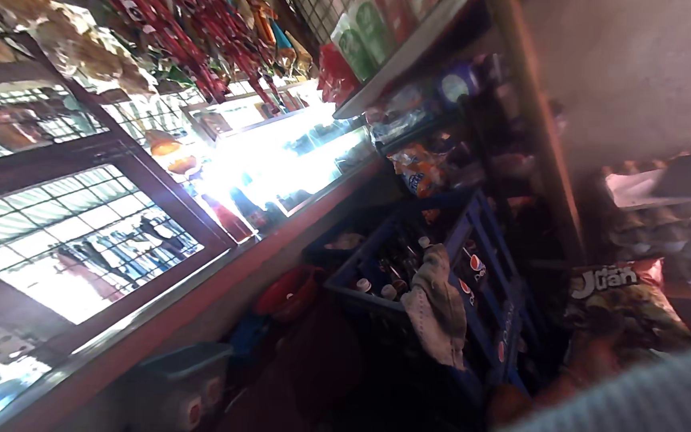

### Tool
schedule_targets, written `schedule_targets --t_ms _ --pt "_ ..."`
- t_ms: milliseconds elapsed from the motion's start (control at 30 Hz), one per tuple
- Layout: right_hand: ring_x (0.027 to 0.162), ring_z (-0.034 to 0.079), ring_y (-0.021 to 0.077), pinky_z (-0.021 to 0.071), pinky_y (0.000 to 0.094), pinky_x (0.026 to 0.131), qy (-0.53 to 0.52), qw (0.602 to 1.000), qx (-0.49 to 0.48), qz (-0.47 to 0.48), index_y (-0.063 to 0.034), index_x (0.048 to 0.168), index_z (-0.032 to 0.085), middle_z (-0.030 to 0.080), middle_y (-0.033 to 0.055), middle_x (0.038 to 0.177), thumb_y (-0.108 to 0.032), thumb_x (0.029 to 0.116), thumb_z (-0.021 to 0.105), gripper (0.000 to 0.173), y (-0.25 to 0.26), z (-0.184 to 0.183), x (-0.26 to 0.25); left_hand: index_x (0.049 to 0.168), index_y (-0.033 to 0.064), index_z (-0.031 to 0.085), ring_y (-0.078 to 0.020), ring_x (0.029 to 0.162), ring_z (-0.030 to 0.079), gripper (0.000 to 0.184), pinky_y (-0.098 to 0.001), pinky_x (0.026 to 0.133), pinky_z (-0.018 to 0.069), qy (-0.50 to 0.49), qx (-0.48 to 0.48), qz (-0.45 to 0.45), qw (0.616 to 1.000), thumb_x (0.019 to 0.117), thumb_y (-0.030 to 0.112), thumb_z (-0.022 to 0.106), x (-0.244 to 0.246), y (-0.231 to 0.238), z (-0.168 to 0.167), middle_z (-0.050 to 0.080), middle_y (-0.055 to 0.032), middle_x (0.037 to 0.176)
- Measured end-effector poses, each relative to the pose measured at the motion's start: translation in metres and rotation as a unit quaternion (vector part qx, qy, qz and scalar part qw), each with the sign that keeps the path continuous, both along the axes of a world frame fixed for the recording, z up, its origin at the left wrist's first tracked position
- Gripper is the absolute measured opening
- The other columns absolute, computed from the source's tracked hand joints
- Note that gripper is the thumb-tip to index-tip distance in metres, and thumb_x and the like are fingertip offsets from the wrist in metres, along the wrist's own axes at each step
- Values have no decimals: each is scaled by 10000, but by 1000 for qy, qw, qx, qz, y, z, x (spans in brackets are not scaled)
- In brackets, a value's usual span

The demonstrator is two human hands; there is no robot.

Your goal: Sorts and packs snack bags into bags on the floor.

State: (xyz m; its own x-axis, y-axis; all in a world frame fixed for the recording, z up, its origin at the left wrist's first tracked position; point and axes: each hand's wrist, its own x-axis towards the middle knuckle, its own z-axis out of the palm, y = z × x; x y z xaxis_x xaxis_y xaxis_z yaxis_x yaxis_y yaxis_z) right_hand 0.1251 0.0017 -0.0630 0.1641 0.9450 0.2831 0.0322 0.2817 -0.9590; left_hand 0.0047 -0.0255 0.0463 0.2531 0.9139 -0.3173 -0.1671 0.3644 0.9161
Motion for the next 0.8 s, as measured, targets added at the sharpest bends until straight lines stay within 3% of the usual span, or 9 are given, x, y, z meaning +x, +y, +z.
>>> schedule_targets --t_ms 33,67,133,267,333,500,667,800 --pt "708 597 68 525 218 757 6 992 -128 -12 137 1068 635 687 105 868 -14 980 623 175 0 14 -1 1338 -106 473 -136 917 626 297 -292 839 533 -8 14 3 1000 1096 24 359 -2 6 -13 613 -134 1122" --pt "682 590 64 524 220 732 27 986 -162 -41 125 1049 636 683 92 837 9 953 634 151 -3 21 -2 1329 -110 466 -135 912 622 286 -296 843 532 -16 25 6 1000 1091 16 370 -3 10 -21 606 -130 1113" --pt "665 572 52 509 211 701 51 983 -168 -62 148 1044 625 669 91 815 58 935 625 141 -15 39 -5 1290 -116 492 -123 910 637 261 -291 859 539 -28 55 16 998 1082 9 395 -5 16 -35 628 -118 1080" --pt "608 573 24 509 174 676 114 968 -209 -75 113 979 598 629 29 733 69 1003 494 115 -36 92 -20 1275 -155 516 -110 945 663 279 -275 896 553 7 149 11 989 1052 7 479 -11 31 -71 660 -140 1099" --pt "615 567 29 499 158 712 129 959 -242 -72 117 964 598 621 37 733 82 1014 459 152 -46 124 -28 1254 -170 530 -99 947 669 274 -259 907 552 17 190 12 982 1026 -18 512 -13 36 -85 673 -140 1082" --pt "645 577 29 502 156 726 147 970 -187 -49 132 977 606 646 50 768 94 994 484 128 -34 92 -22 1251 -141 525 -93 907 683 269 -261 874 570 -13 193 22 981 1006 -31 545 -14 38 -90 682 -109 1045" --pt "628 544 24 476 134 717 136 967 -208 -55 121 889 599 619 45 724 131 967 484 139 -46 121 -29 1266 -143 503 -91 895 686 283 -259 869 573 -21 188 17 982 1002 -46 537 -12 35 -86 679 -110 1048" --pt "600 568 15 508 170 653 154 975 -142 -72 74 876 588 624 2 696 84 972 528 114 -21 55 -11 1241 -146 518 -88 841 662 257 -256 799 567 -10 178 21 984 1005 -43 526 -10 28 -71 661 -102 1006"
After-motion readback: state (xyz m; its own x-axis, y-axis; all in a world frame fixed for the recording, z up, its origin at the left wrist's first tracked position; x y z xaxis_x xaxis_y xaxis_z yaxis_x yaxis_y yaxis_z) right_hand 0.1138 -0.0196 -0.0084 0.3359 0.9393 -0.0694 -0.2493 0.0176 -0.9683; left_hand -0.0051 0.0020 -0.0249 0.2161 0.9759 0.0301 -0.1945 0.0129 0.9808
